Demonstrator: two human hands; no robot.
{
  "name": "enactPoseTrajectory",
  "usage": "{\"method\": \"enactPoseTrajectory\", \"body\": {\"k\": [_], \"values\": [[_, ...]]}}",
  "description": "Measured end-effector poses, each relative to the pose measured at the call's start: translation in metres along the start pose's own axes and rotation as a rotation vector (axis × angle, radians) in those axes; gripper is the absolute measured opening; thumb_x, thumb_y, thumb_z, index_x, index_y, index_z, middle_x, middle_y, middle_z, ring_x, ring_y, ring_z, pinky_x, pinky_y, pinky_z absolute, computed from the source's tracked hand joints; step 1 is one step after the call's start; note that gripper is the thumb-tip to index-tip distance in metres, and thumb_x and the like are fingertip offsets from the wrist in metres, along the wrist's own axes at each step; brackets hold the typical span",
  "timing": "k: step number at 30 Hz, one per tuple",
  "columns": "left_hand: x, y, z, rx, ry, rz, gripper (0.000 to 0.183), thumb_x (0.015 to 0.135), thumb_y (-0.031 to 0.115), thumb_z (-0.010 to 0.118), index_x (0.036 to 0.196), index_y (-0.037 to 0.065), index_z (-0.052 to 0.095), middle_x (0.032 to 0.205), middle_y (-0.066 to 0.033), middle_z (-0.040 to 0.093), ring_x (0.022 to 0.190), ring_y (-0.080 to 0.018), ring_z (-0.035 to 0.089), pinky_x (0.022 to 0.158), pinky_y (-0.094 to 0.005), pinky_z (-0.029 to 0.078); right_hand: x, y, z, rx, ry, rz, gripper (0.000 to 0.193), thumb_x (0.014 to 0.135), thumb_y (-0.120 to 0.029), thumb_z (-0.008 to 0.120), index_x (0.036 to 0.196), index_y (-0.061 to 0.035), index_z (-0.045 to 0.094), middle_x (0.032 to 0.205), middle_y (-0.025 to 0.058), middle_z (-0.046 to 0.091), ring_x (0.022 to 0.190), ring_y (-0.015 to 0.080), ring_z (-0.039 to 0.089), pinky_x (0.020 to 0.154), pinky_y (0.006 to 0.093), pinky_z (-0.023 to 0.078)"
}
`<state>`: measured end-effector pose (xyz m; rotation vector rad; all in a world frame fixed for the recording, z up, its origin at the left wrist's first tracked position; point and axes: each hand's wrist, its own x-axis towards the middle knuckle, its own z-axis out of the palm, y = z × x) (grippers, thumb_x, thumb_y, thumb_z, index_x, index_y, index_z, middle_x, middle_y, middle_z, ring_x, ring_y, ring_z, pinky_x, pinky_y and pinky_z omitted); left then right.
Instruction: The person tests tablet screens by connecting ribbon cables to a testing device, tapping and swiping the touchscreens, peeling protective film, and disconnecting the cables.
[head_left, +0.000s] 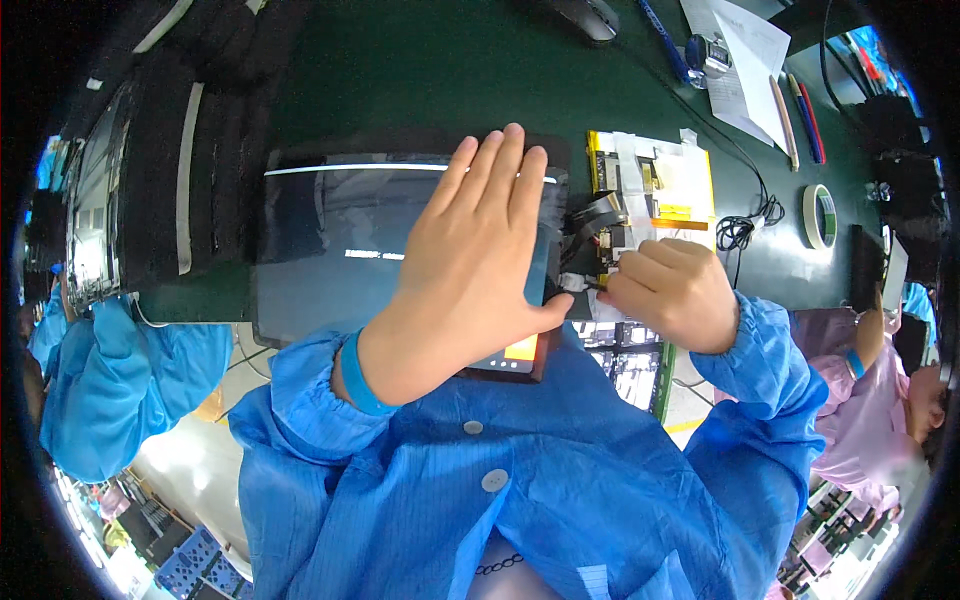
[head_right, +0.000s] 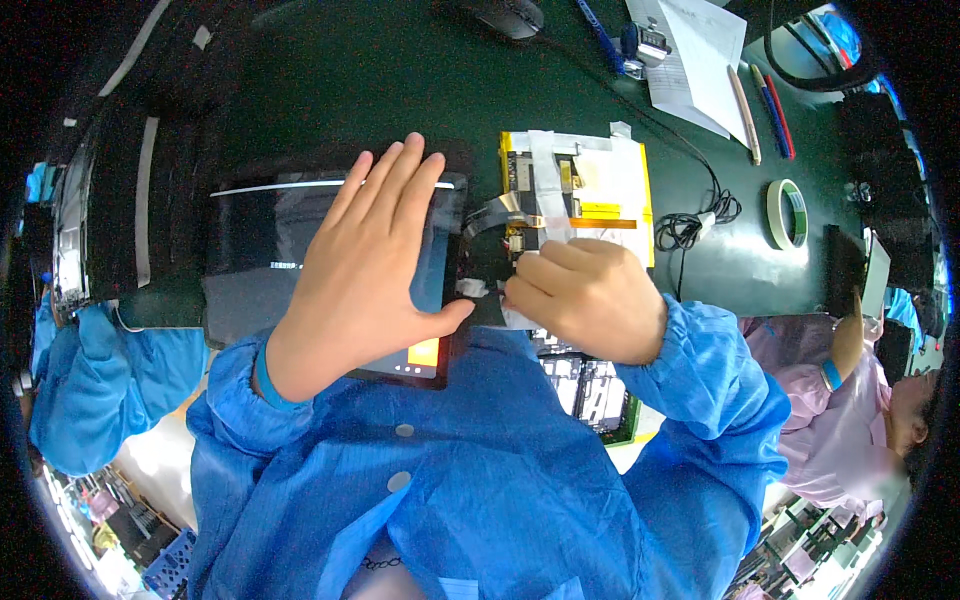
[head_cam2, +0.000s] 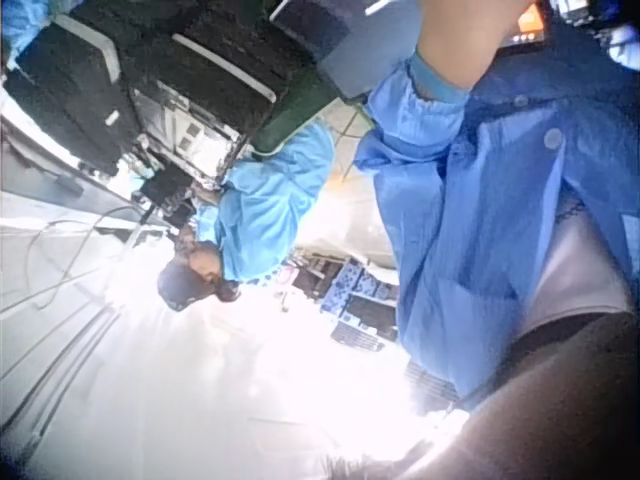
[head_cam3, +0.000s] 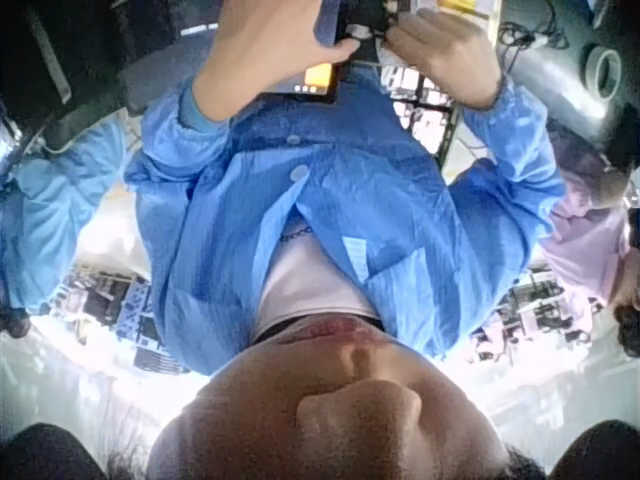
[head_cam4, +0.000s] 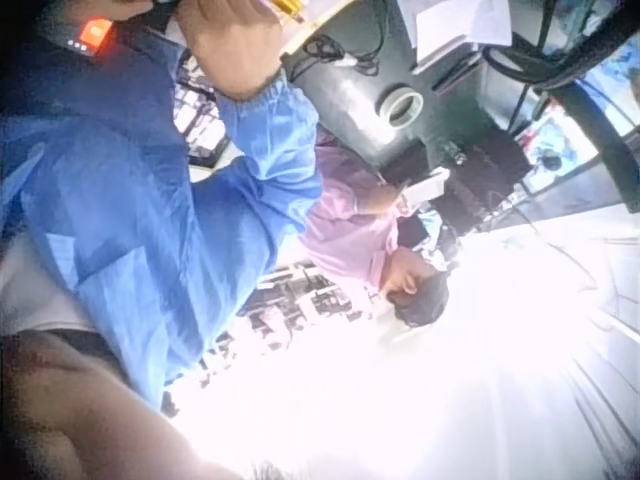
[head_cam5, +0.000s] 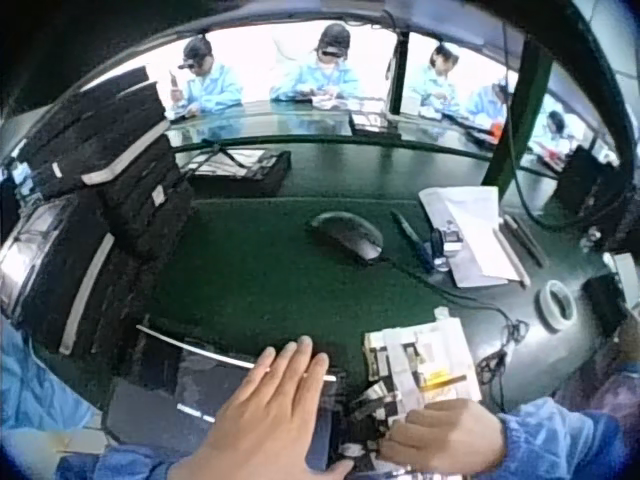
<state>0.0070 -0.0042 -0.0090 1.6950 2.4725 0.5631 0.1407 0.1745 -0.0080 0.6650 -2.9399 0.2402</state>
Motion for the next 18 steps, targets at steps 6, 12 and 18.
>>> {"method": "enactPoseTrajectory", "body": {"k": [6,12,18], "values": [[-0.002,-0.001,-0.004,0.000,-0.069,-0.039,0.099,0.058,0.034,0.078,0.135,-0.005,0.030,0.142,-0.0252,0.030,0.134,-0.0356,0.029,0.114,-0.0436,0.018,-0.045,0.022,-0.023,0.110,0.077,0.177,0.018,0.067,-0.014,0.070,0.068,-0.0067,0.054,0.064,0.0064,0.048,0.059,0.0230,0.054,0.049,0.0363,0.042],[0.001,-0.005,-0.016,0.069,-0.141,0.041,0.101,0.065,0.042,0.074,0.140,-0.003,0.023,0.145,-0.0243,0.026,0.136,-0.0353,0.026,0.114,-0.0443,0.014,-0.107,0.046,-0.075,1.187,0.904,1.151,0.037,0.096,-0.030,0.044,0.110,0.0014,0.059,0.063,-0.0016,0.048,0.055,0.0042,0.042,0.052,0.0183,0.029],[-0.035,-0.019,-0.047,0.088,0.140,-0.035,0.067,0.084,0.029,0.054,0.139,-0.003,0.031,0.144,-0.0193,0.034,0.135,-0.0322,0.030,0.113,-0.0408,0.014,-0.111,-0.018,-0.030,0.768,1.138,0.791,0.037,0.093,-0.021,0.044,0.112,0.0085,0.056,0.104,0.0241,0.060,0.088,0.0270,0.061,0.081,0.0321,0.047]]}}
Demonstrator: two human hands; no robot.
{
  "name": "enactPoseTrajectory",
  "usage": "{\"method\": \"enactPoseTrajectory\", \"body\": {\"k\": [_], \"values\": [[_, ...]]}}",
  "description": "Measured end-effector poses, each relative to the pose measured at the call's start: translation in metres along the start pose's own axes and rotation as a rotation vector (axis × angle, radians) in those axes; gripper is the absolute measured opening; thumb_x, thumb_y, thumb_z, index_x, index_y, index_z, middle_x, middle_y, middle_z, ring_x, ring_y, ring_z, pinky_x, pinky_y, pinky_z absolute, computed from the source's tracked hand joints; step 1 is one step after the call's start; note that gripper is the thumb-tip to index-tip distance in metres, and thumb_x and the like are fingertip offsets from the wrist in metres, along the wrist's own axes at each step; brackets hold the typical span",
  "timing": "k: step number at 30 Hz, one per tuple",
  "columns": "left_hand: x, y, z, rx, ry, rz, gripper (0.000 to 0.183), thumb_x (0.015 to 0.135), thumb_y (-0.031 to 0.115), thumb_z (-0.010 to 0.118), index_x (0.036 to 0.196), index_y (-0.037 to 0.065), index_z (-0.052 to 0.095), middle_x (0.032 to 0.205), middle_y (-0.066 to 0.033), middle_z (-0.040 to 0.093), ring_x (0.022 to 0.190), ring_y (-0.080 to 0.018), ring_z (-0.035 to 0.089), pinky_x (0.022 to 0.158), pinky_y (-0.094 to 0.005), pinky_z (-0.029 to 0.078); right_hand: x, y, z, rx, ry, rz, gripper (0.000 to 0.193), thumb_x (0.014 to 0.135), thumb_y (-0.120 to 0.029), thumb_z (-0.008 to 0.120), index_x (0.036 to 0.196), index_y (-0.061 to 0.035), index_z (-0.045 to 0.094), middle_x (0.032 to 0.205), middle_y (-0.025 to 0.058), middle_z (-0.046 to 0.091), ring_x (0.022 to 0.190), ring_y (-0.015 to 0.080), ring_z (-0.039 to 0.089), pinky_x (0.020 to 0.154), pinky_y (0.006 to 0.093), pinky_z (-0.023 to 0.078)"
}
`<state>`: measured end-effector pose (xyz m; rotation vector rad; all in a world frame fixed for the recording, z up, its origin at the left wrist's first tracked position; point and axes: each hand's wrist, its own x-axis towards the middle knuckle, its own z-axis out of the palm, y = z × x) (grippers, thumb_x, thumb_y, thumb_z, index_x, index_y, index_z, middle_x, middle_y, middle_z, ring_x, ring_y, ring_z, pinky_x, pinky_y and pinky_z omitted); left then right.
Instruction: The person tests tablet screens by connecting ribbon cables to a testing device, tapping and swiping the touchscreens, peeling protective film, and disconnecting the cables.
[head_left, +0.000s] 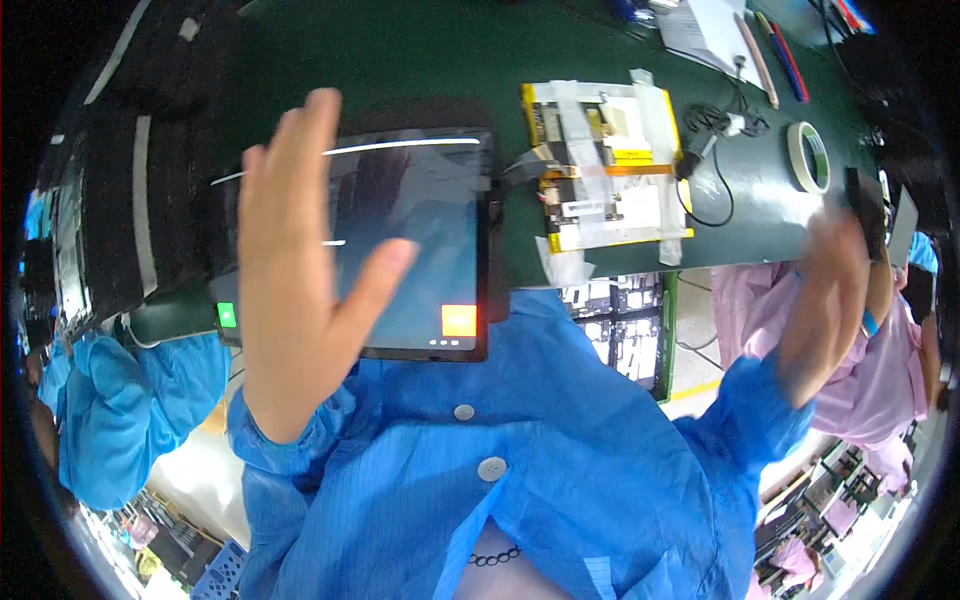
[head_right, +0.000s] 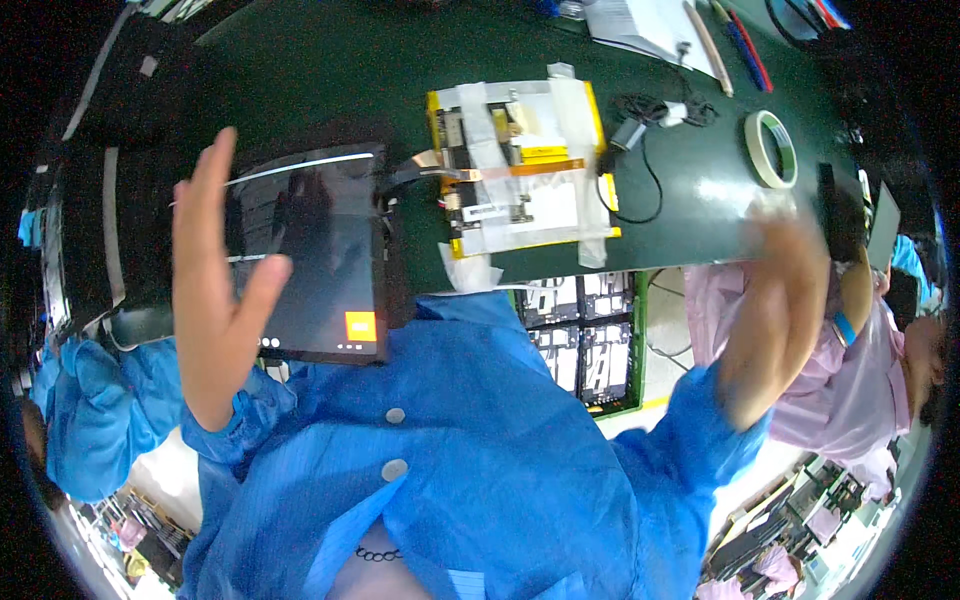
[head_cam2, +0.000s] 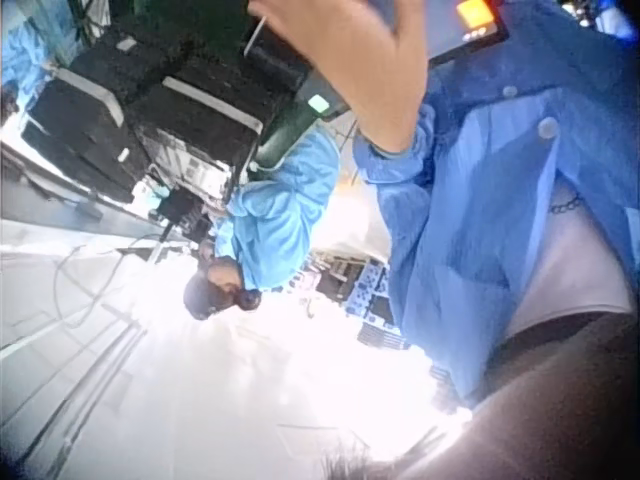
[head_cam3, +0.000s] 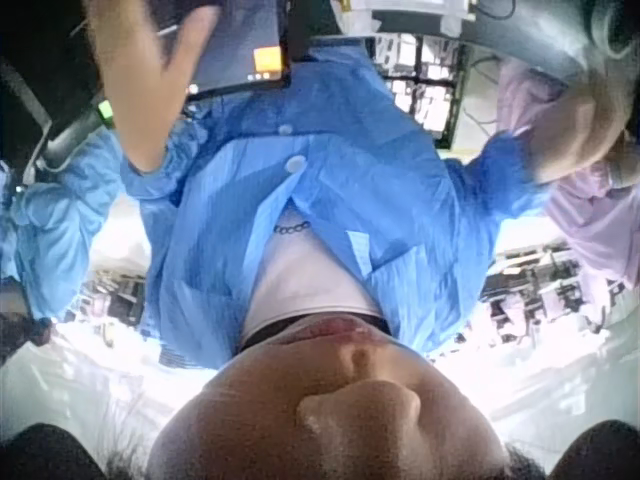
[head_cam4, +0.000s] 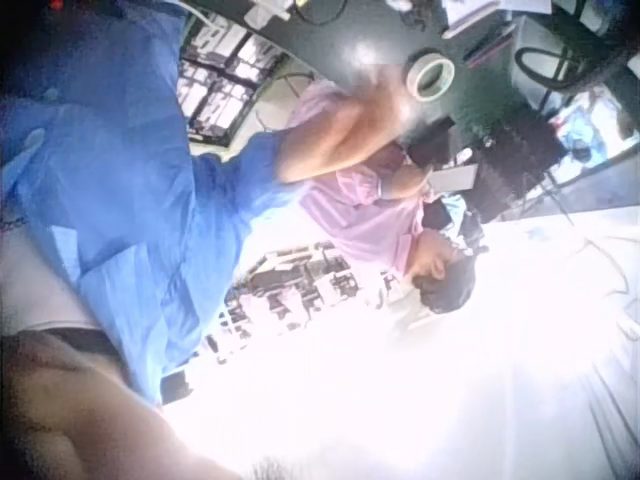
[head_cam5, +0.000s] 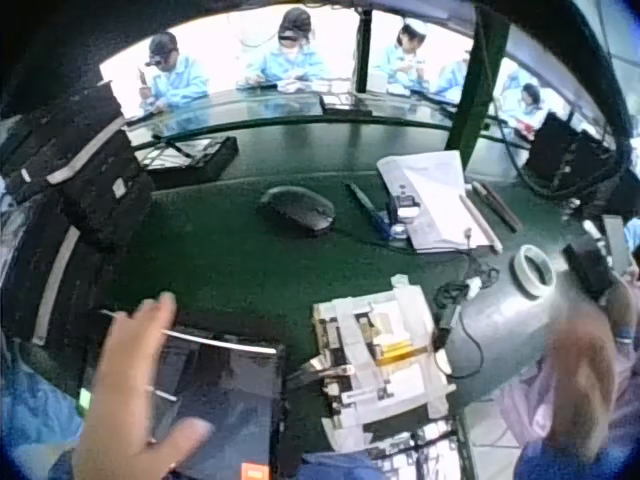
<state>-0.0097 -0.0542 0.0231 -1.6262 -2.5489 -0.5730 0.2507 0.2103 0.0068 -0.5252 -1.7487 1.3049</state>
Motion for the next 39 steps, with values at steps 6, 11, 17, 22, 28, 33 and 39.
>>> {"method": "enactPoseTrajectory", "body": {"k": [6,11,17,22,28,33,39], "values": [[-0.086,-0.037,-0.009,0.073,0.532,-0.384,0.025,0.082,0.017,0.051,0.096,0.005,0.068,0.109,-0.0114,0.063,0.103,-0.0275,0.056,0.094,-0.0389,0.037,-0.122,0.067,0.030,0.608,-0.425,1.025,0.033,0.087,-0.016,0.053,0.113,0.0057,0.053,0.115,0.0173,0.059,0.101,0.0261,0.058,0.089,0.0366,0.045],[-0.132,-0.039,0.014,0.237,0.552,-0.604,0.023,0.083,0.018,0.051,0.091,0.013,0.072,0.110,-0.0084,0.060,0.103,-0.0255,0.052,0.094,-0.0396,0.032,-0.151,0.154,-0.029,1.545,0.063,0.760,0.045,0.091,-0.020,0.054,0.129,0.0004,0.044,0.131,0.0137,0.050,0.121,0.0242,0.046,0.108,0.0397,0.025],[-0.137,-0.041,0.008,0.220,0.620,-0.498,0.028,0.088,0.027,0.049,0.096,0.013,0.072,0.114,-0.0090,0.059,0.105,-0.0233,0.049,0.089,-0.0370,0.032,-0.113,0.092,-0.093,1.328,0.455,0.583,0.031,0.091,-0.008,0.046,0.120,0.0021,0.046,0.101,0.0118,0.054,0.097,0.0236,0.051,0.095,0.0349,0.036],[-0.134,-0.039,0.015,-0.069,0.619,-0.435,0.034,0.089,0.035,0.048,0.089,0.012,0.073,0.104,-0.0073,0.061,0.092,-0.0218,0.050,0.082,-0.0347,0.035,-0.095,0.045,-0.094,1.302,0.451,0.423,0.011,0.093,-0.006,0.040,0.096,-0.0020,0.050,0.072,0.0026,0.032,0.064,0.0134,0.033,0.062,0.0277,0.031],[-0.123,-0.030,0.024,-0.122,0.495,-0.149,0.024,0.076,0.027,0.056,0.086,0.018,0.075,0.099,-0.0051,0.058,0.088,-0.0207,0.050,0.081,-0.0388,0.039,-0.086,0.030,0.012,-0.004,0.675,0.277,0.029,0.099,-0.022,0.041,0.109,0.0028,0.053,0.064,0.0011,0.034,0.052,0.0081,0.028,0.047,0.0245,0.024],[-0.116,-0.015,0.028,-0.074,0.401,-0.093,0.026,0.077,0.031,0.055,0.092,0.022,0.074,0.101,-0.0036,0.059,0.087,-0.0173,0.052,0.091,-0.0404,0.035,-0.079,0.020,0.068,-0.477,0.102,-0.067,0.031,0.099,-0.027,0.042,0.100,0.0015,0.054,0.070,0.0013,0.046,0.061,0.0078,0.039,0.057,0.0198,0.030],[-0.112,-0.020,0.024,0.014,0.346,-0.078,0.045,0.089,0.050,0.042,0.095,0.020,0.074,0.105,-0.0071,0.061,0.087,-0.0209,0.055,0.093,-0.0426,0.034,-0.042,-0.001,0.109,-0.844,-0.633,-0.284,0.015,0.073,-0.005,0.066,0.083,0.0011,0.057,0.072,0.0136,0.057,0.063,0.0287,0.057,0.058,0.0347,0.044]]}}
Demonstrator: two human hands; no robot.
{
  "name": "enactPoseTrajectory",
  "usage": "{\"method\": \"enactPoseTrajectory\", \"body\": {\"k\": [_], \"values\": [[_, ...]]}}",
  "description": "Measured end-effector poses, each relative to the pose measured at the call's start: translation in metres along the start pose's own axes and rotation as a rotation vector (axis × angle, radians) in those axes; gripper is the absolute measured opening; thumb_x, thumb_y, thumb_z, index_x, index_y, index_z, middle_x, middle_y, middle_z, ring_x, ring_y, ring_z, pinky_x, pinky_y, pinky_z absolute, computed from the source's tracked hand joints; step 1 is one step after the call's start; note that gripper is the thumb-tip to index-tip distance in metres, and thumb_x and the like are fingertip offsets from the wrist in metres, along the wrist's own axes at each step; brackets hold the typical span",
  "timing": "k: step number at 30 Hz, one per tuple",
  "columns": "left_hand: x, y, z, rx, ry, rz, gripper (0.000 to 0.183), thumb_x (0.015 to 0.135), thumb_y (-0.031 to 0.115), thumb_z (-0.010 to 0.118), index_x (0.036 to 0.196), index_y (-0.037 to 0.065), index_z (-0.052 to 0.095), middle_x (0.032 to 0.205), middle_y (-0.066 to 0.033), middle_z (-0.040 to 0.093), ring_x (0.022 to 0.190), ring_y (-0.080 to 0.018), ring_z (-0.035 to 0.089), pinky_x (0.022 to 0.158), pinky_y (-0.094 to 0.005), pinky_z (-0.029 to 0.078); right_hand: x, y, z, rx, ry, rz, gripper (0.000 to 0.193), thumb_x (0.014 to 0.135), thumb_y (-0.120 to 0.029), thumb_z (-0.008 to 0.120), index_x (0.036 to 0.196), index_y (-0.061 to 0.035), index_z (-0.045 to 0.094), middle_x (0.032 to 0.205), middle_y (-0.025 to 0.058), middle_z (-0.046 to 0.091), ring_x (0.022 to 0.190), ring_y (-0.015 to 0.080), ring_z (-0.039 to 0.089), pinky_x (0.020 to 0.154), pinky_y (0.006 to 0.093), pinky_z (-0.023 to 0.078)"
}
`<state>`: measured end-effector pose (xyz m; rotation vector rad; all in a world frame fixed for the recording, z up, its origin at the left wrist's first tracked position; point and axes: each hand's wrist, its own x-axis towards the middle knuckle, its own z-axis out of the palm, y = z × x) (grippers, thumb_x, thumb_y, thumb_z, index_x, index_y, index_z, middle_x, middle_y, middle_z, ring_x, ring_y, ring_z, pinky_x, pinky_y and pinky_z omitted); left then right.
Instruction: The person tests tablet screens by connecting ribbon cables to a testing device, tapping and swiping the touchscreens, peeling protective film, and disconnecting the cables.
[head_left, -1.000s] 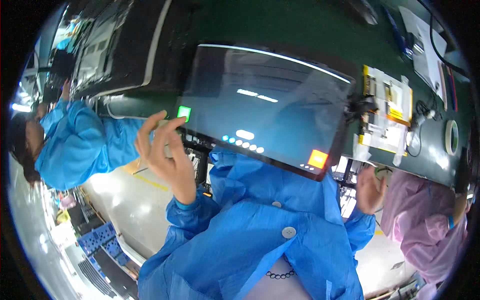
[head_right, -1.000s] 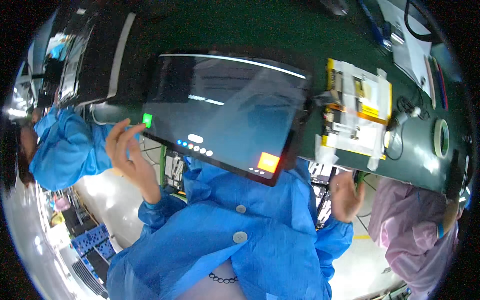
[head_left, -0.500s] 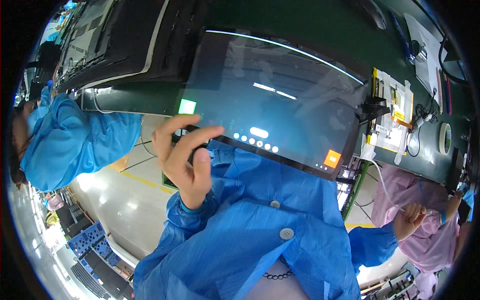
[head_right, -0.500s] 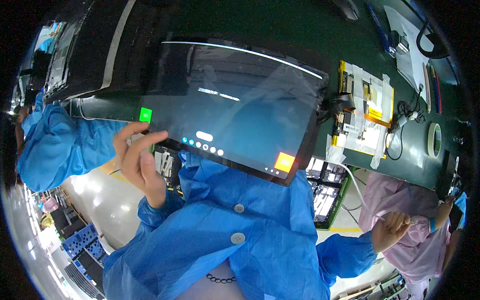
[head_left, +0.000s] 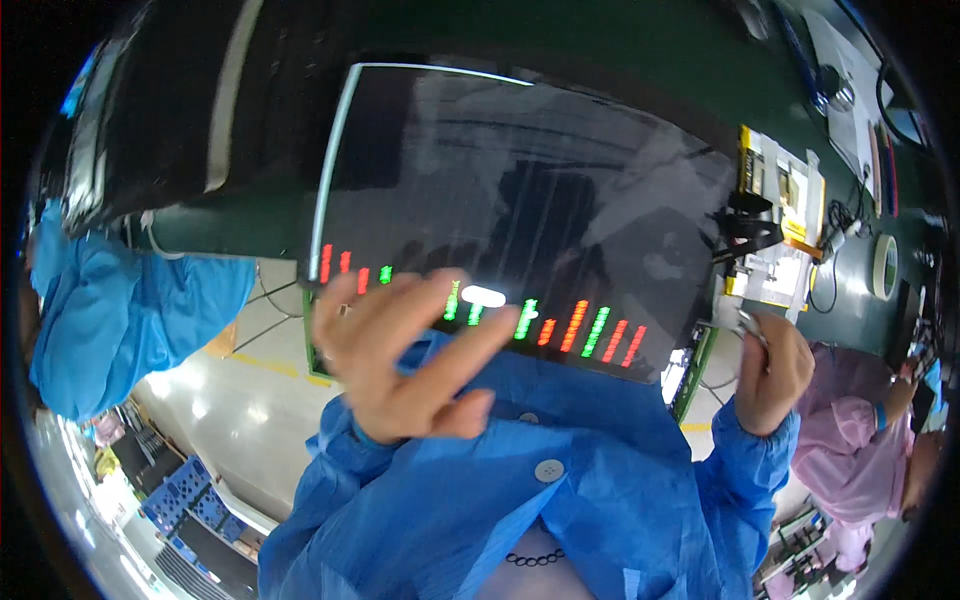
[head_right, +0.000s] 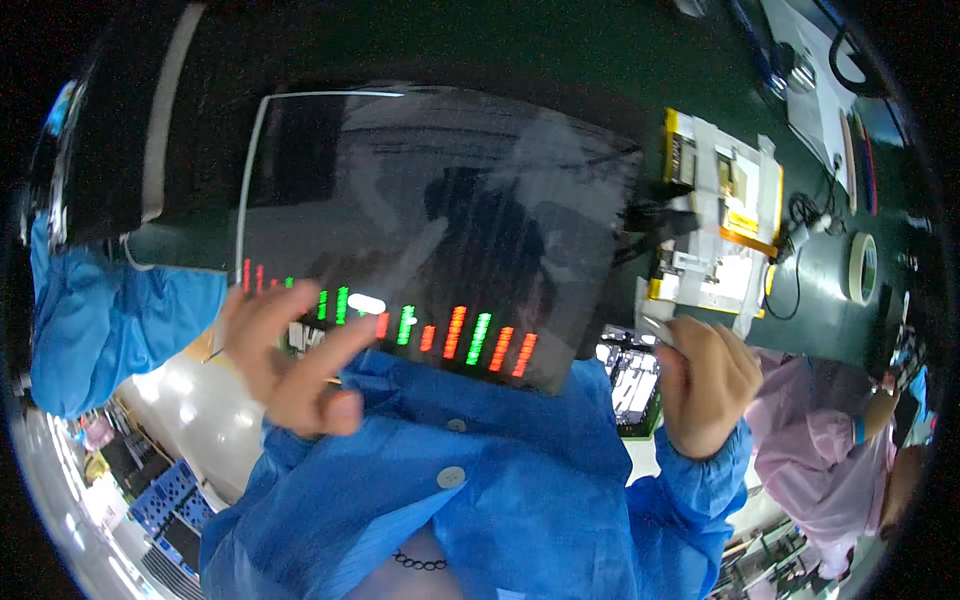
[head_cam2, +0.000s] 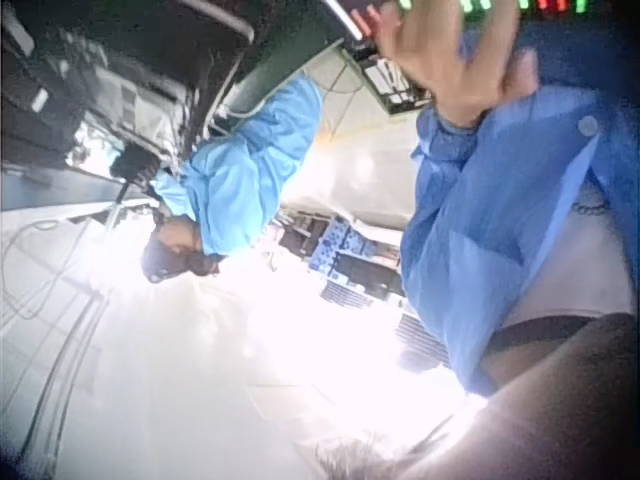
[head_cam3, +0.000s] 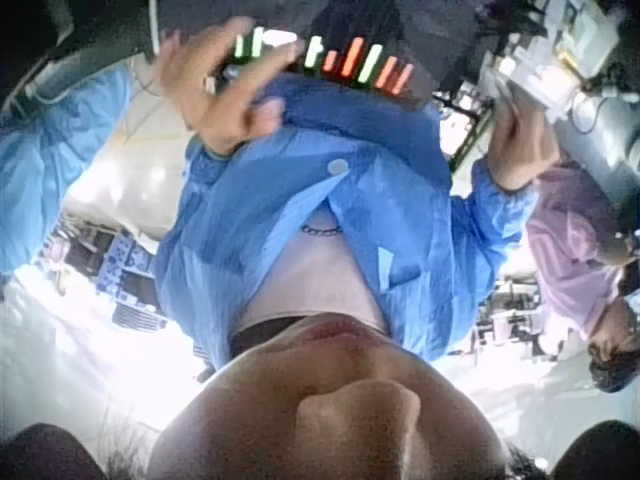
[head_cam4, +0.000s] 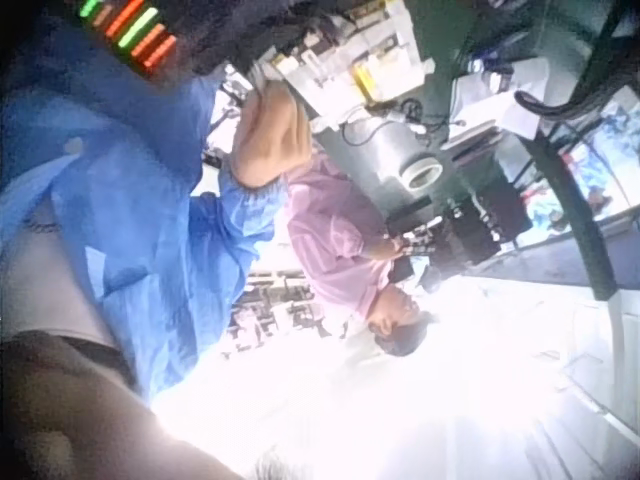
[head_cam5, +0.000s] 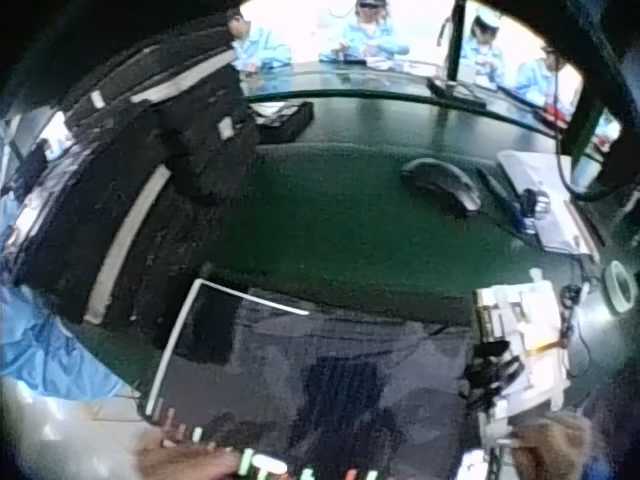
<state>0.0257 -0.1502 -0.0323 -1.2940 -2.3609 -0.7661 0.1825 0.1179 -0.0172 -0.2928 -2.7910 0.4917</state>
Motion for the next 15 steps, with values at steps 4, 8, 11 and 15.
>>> {"method": "enactPoseTrajectory", "body": {"k": [4,8,11,15], "values": [[0.005,-0.029,-0.004,0.124,0.277,-0.310,0.054,0.094,0.042,0.033,0.100,-0.003,0.062,0.108,-0.0215,0.058,0.103,-0.0345,0.054,0.091,-0.0419,0.040,0.023,0.002,0.007,0.016,-0.116,-0.090,0.019,0.069,-0.009,0.071,0.080,-0.0037,0.056,0.068,0.0086,0.052,0.060,0.0275,0.055,0.054,0.0369,0.044],[0.014,-0.054,0.000,-0.014,0.161,-0.570,0.054,0.095,0.036,0.028,0.120,-0.006,0.051,0.121,-0.0224,0.054,0.116,-0.0299,0.049,0.102,-0.0379,0.033,0.029,0.004,0.013,0.096,-0.153,-0.109,0.020,0.070,-0.013,0.071,0.077,-0.0062,0.054,0.066,0.0062,0.051,0.056,0.0232,0.055,0.049,0.0341,0.044],[0.016,-0.058,0.010,-0.215,0.139,-0.613,0.055,0.096,0.035,0.027,0.130,-0.005,0.042,0.126,-0.0205,0.051,0.120,-0.0281,0.047,0.104,-0.0364,0.034,0.030,0.008,0.015,0.176,-0.172,-0.126,0.022,0.070,-0.015,0.071,0.074,-0.0069,0.051,0.065,0.0053,0.050,0.054,0.0218,0.055,0.047,0.0336,0.043],[0.023,-0.058,0.014,-0.416,0.140,-0.619,0.056,0.097,0.036,0.026,0.133,-0.004,0.040,0.135,-0.0168,0.045,0.124,-0.0279,0.044,0.104,-0.0359,0.034,0.033,0.012,0.013,0.218,-0.188,-0.110,0.024,0.070,-0.016,0.071,0.072,-0.0069,0.049,0.063,0.0052,0.048,0.053,0.0216,0.054,0.045,0.0347,0.042]]}}
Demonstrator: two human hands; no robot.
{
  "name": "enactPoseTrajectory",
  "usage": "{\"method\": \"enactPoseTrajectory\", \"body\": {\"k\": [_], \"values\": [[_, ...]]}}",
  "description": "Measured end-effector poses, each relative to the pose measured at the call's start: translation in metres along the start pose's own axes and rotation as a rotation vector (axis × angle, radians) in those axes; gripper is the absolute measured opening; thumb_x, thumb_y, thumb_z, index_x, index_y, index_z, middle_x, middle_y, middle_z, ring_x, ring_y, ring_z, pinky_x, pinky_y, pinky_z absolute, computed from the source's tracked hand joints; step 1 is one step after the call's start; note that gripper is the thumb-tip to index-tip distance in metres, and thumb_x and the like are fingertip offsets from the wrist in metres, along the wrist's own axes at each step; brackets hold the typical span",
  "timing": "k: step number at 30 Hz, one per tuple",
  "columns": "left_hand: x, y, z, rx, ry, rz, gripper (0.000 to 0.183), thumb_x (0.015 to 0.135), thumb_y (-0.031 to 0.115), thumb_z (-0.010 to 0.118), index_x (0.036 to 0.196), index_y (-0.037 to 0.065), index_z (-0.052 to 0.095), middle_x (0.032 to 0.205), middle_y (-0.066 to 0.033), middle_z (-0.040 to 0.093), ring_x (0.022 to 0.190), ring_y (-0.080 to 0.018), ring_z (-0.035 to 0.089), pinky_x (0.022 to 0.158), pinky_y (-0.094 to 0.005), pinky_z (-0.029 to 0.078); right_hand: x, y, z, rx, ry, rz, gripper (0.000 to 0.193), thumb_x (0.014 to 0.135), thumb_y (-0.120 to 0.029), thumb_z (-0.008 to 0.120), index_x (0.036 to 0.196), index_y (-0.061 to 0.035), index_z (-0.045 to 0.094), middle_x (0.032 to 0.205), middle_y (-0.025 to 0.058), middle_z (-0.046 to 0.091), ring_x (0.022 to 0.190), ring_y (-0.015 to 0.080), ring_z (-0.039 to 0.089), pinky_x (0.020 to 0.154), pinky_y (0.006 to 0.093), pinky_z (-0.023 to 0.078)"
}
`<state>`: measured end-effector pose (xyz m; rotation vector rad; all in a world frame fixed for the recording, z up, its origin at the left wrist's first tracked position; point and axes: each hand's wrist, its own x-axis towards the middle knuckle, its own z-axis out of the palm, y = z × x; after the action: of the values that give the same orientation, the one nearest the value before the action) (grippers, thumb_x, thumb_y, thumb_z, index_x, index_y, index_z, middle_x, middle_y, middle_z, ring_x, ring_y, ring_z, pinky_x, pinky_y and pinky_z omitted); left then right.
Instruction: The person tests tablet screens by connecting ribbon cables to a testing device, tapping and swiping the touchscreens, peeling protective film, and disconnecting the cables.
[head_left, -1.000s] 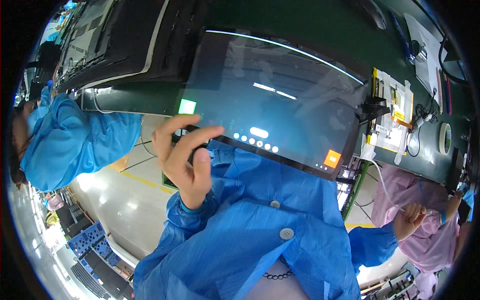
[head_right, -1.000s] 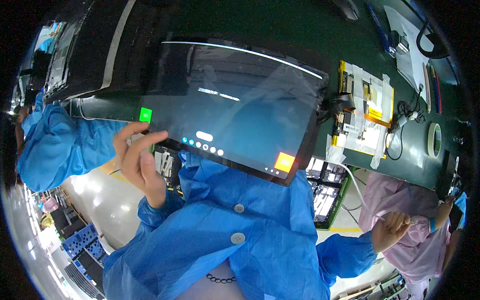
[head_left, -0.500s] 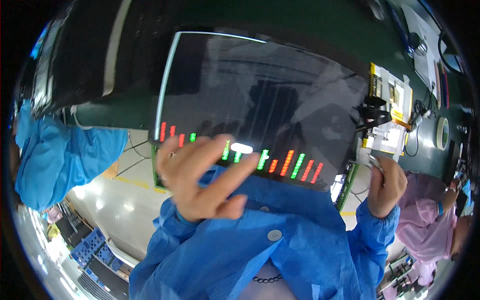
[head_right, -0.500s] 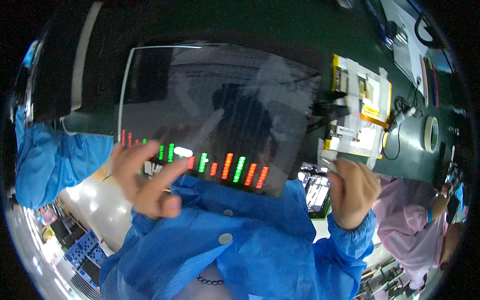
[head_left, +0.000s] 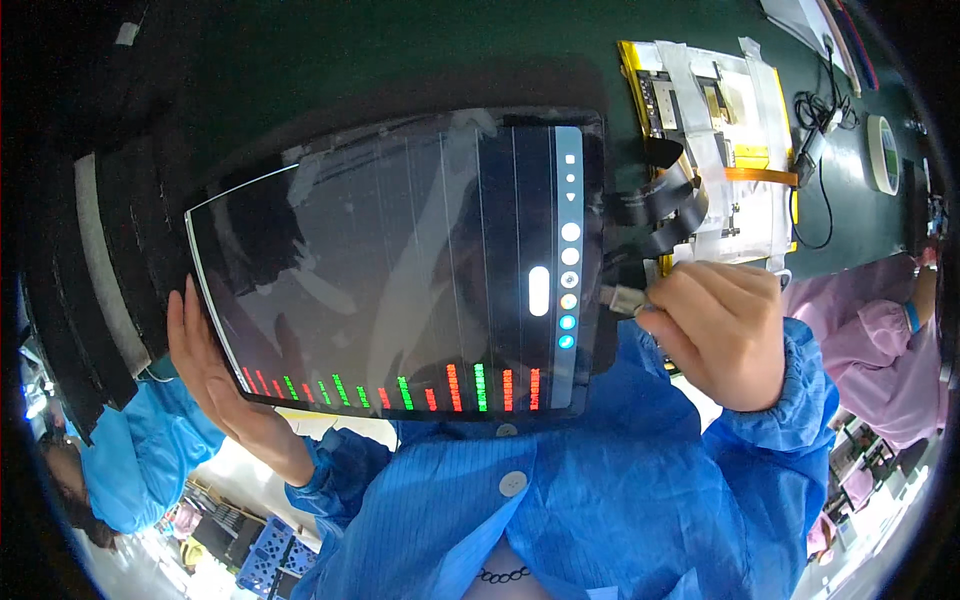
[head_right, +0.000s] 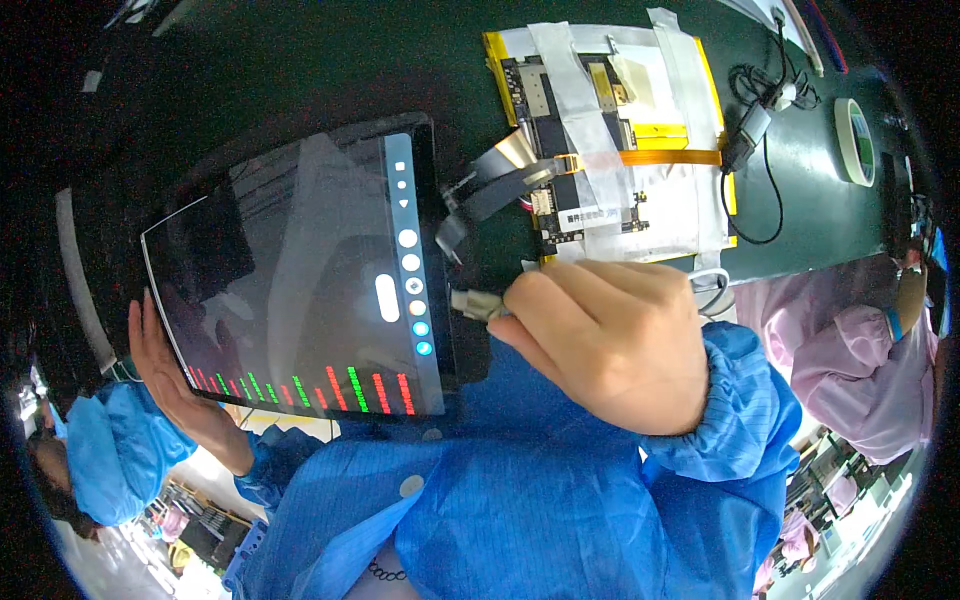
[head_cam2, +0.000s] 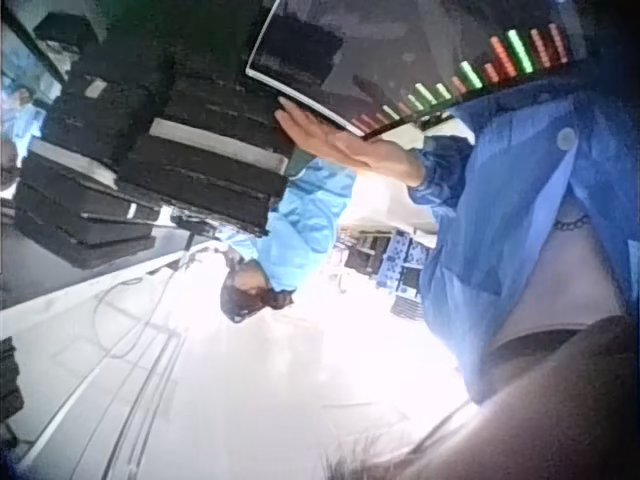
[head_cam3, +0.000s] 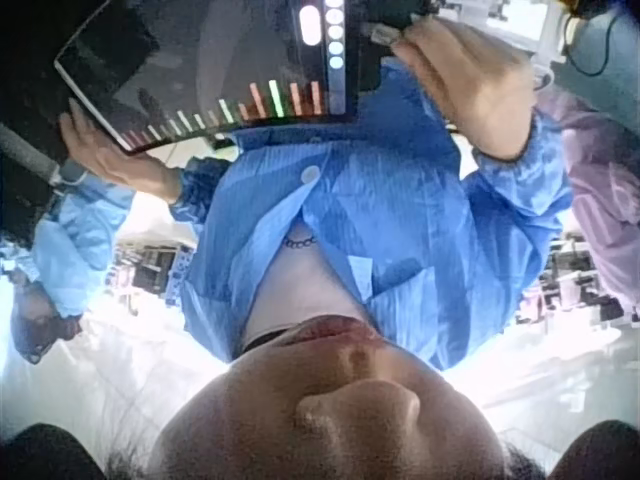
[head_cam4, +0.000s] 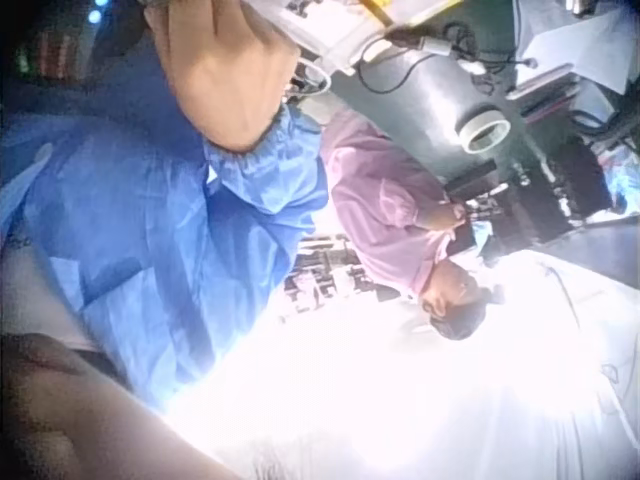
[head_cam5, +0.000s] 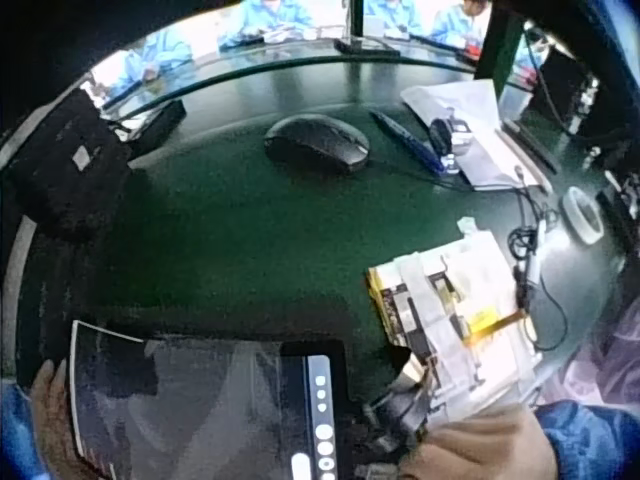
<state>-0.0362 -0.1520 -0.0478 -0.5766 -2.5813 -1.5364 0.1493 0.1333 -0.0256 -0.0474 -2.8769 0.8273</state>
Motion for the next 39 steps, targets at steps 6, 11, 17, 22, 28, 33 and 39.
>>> {"method": "enactPoseTrajectory", "body": {"k": [6,11,17,22,28,33,39], "values": [[0.017,-0.001,-0.025,0.680,-0.288,0.374,0.081,0.089,0.062,0.024,0.134,-0.004,0.042,0.140,-0.0201,0.038,0.128,-0.0305,0.038,0.103,-0.0381,0.032,0.009,0.007,-0.006,-0.017,-0.074,-0.071,0.023,0.070,-0.016,0.071,0.073,-0.0061,0.050,0.062,0.0051,0.047,0.052,0.0213,0.054,0.044,0.0340,0.042],[0.002,0.009,-0.006,0.425,-0.134,0.236,0.083,0.082,0.064,0.043,0.130,-0.003,0.047,0.137,-0.0228,0.040,0.128,-0.0333,0.039,0.103,-0.0418,0.033,0.011,0.010,-0.005,-0.009,-0.120,-0.125,0.025,0.065,-0.015,0.072,0.073,-0.0053,0.051,0.065,0.0071,0.049,0.054,0.0230,0.055,0.046,0.0351,0.043],[-0.011,0.024,-0.008,0.464,-0.109,0.513,0.055,0.082,0.054,0.049,0.107,0.009,0.068,0.124,-0.0219,0.054,0.117,-0.0362,0.049,0.102,-0.0489,0.032,0.009,0.003,-0.012,-0.059,-0.162,-0.062,0.026,0.067,-0.013,0.072,0.082,0.0004,0.055,0.071,0.0118,0.055,0.059,0.0288,0.057,0.050,0.0372,0.044],[-0.028,0.038,-0.002,0.572,-0.453,0.735,0.039,0.086,0.052,0.044,0.099,0.031,0.073,0.123,-0.0128,0.058,0.125,-0.0276,0.043,0.111,-0.0495,0.015,0.008,0.003,-0.007,-0.011,-0.113,-0.022,0.026,0.067,-0.007,0.071,0.086,0.0027,0.056,0.073,0.0129,0.056,0.062,0.0303,0.058,0.053,0.0371,0.045],[-0.015,0.026,-0.017,0.428,-0.244,0.622,0.055,0.089,0.057,0.037,0.104,0.018,0.071,0.126,-0.0160,0.056,0.123,-0.0312,0.046,0.110,-0.0502,0.019,0.008,0.000,-0.007,-0.054,-0.031,-0.041,0.026,0.066,-0.001,0.071,0.087,0.0024,0.056,0.080,0.0144,0.057,0.067,0.0305,0.058,0.056,0.0361,0.045],[0.016,0.000,-0.027,0.389,-0.122,0.277,0.078,0.086,0.063,0.038,0.131,0.000,0.046,0.138,-0.0226,0.041,0.131,-0.0334,0.037,0.108,-0.0460,0.024,0.006,0.000,-0.007,-0.103,0.019,-0.097,0.028,0.064,-0.001,0.072,0.088,0.0032,0.059,0.080,0.0133,0.057,0.066,0.0279,0.057,0.055,0.0350,0.045],[0.019,0.003,-0.019,0.349,-0.191,0.263,0.092,0.083,0.070,0.037,0.140,-0.002,0.029,0.147,-0.0213,0.027,0.138,-0.0329,0.023,0.110,-0.0475,0.020,0.009,0.003,-0.011,-0.204,0.008,-0.179,0.029,0.061,-0.007,0.071,0.087,0.0023,0.062,0.070,0.0057,0.053,0.059,0.0180,0.054,0.049,0.0302,0.042]]}}
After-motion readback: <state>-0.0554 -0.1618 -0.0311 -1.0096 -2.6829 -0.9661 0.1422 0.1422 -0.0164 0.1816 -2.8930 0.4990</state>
